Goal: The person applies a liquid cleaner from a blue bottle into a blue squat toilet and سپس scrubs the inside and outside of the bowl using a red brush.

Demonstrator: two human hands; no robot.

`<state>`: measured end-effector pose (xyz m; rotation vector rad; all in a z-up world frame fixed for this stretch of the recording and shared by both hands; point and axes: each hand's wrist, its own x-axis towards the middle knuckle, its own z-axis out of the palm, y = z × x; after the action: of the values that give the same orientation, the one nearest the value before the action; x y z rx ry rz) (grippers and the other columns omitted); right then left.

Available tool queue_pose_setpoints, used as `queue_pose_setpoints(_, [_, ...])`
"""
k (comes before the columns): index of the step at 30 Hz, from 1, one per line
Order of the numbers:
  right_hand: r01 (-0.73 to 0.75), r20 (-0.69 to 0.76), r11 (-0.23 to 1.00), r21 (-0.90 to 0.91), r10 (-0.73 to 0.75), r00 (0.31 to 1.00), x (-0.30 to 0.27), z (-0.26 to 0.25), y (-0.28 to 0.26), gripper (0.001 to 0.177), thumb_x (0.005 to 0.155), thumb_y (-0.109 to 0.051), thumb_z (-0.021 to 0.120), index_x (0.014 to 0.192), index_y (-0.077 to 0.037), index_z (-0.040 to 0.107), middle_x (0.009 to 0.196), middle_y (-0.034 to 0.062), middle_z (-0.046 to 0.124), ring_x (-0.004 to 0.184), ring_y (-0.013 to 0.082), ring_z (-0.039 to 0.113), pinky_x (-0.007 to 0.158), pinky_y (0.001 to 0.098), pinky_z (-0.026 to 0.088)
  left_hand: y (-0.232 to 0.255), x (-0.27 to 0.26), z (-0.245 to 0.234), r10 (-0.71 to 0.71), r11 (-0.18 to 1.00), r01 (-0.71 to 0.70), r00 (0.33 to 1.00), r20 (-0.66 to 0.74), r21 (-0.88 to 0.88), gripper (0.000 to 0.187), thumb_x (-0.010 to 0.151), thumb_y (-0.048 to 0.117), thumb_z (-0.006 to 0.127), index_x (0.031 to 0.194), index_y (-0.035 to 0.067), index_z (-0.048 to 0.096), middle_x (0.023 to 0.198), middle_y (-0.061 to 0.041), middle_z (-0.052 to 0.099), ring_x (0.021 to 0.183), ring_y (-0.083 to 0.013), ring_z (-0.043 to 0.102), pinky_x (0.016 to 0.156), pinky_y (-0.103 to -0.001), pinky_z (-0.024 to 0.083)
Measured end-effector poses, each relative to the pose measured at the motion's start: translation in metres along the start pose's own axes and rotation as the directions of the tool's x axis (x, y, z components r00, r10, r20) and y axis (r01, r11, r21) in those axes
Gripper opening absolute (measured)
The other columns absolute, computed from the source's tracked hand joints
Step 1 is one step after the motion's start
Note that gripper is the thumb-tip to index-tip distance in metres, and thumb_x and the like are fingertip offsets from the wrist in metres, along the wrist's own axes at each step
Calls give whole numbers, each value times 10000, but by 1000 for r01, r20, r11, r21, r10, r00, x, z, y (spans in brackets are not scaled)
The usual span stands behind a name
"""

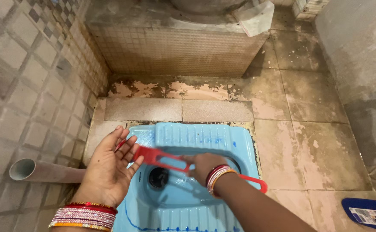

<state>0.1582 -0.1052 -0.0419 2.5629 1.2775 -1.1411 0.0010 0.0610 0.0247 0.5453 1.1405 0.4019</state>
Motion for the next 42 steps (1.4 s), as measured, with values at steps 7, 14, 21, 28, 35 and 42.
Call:
queue_pose_setpoints(7, [135, 38, 990, -47, -133, 990, -1, -24, 9, 584, 887, -377, 672, 1437, -468, 501, 1309, 11, 673, 1197, 270, 638, 1028, 418, 482, -4, -3, -12, -7, 1000, 6, 1000, -17, -16, 345, 871, 429, 661, 1137, 209, 648, 1101, 0, 644, 1022, -161, 585, 996, -419, 472])
queue_pose_setpoints(14, [-75, -75, 996, 52, 78, 994, -4, -3, 1, 549, 946, -399, 617, 1476, -444, 481, 1286, 53, 698, 1176, 299, 652, 1008, 445, 505, -15, -10, -22, -9, 999, 8, 1000, -29, -31, 353, 878, 422, 661, 1156, 206, 637, 1107, 6, 629, 1051, -164, 576, 999, -443, 462])
queue_pose_setpoints(21, [288, 191, 942, -172, -255, 948, -20, 2, 14, 592, 881, -374, 679, 1441, -456, 503, 1323, -12, 671, 1187, 274, 640, 986, 428, 510, -14, -18, -31, -9, 999, 7, 998, -62, -34, 375, 887, 414, 651, 1187, 189, 638, 1118, -12, 625, 1084, -174, 578, 1025, -451, 456])
queue_pose_setpoints(28, [-78, -180, 995, -54, 67, 981, -14, 4, 12, 554, 957, -384, 622, 1488, -445, 477, 1258, 42, 716, 1149, 291, 676, 1004, 424, 521, -25, -21, -39, -16, 998, 14, 999, -36, -66, 386, 883, 417, 667, 1190, 188, 618, 1141, -10, 627, 1089, -180, 570, 1032, -461, 463])
queue_pose_setpoints(35, [119, 87, 982, -147, -107, 990, -28, 17, 3, 595, 940, -393, 629, 1498, -469, 434, 1272, 24, 699, 1173, 288, 646, 985, 438, 512, -34, -32, -46, -25, 997, 20, 998, -61, -74, 384, 876, 426, 660, 1181, 193, 637, 1177, -16, 640, 1109, -181, 575, 1040, -443, 447])
queue_pose_setpoints(42, [148, 76, 954, -262, -133, 988, -34, 18, 10, 550, 947, -424, 606, 1472, -510, 467, 1249, 38, 703, 1141, 283, 664, 973, 429, 519, -38, -41, -54, -18, 997, 14, 998, -53, -80, 385, 883, 432, 644, 1177, 183, 638, 1187, -18, 654, 1127, -178, 583, 1018, -427, 455])
